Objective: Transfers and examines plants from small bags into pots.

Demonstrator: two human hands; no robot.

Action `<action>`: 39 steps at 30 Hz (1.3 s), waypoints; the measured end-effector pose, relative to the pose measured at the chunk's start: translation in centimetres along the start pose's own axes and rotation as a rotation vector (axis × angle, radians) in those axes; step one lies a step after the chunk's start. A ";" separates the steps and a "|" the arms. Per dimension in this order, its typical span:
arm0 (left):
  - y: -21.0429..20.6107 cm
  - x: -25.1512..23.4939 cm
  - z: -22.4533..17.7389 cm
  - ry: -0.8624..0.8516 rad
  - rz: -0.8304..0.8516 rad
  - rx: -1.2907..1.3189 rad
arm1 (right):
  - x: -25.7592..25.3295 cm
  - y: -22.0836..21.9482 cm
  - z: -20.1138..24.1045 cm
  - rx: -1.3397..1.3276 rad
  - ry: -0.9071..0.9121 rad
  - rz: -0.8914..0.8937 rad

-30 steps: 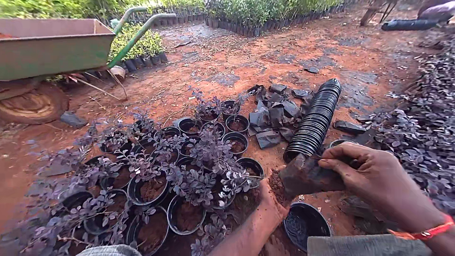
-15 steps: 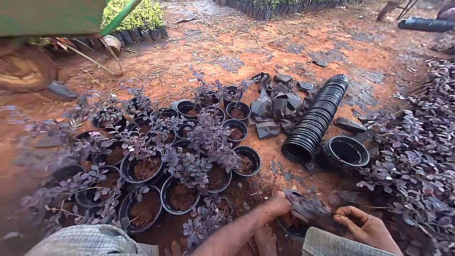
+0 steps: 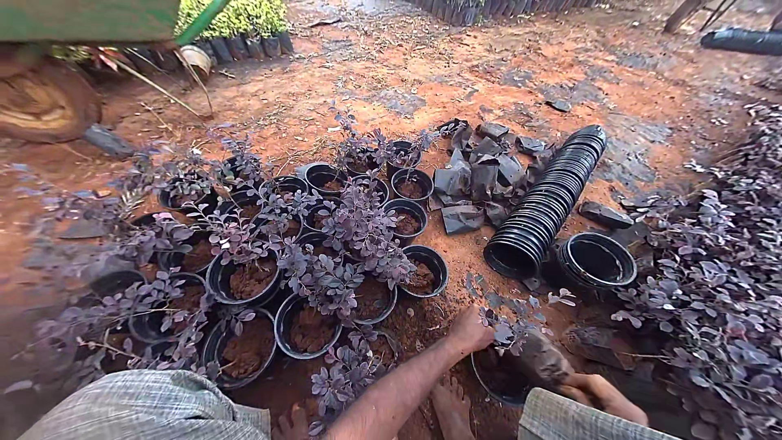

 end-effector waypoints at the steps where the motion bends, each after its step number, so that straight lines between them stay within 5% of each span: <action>1: 0.0 0.1 -0.1 0.002 0.013 -0.010 | 0.5 -1.2 -0.4 -0.001 -0.004 0.033; 6: -0.6 -0.5 0.2 0.001 0.033 -0.020 | -0.1 -1.1 0.5 0.085 -0.057 -0.078; 12: -0.9 -0.8 0.7 0.001 0.032 0.026 | -0.4 -1.2 0.3 -0.071 -0.041 0.195; 21: -1.0 -0.6 0.2 -0.033 0.051 -0.014 | -0.6 -1.1 1.2 0.036 -0.003 -0.078; 29: -1.0 -0.8 0.6 -0.055 0.055 -0.037 | -0.9 -0.6 1.3 0.041 -0.030 -0.121; 35: -1.2 -1.4 1.1 -0.115 0.098 0.030 | -0.3 5.1 -0.1 -0.061 -0.186 -0.186; 39: 0.4 -0.7 1.6 -0.171 0.071 0.108 | -0.6 9.6 0.3 -0.117 -0.314 -0.400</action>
Point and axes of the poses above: each hand's wrist, its own x-axis away from the middle knuckle, its own y-axis out of the back of the hand, z = x × y, the point moved 5 cm from there along -x, towards the middle knuckle, and after that the axes turned 12 degrees about y, right-handed, at the moved point
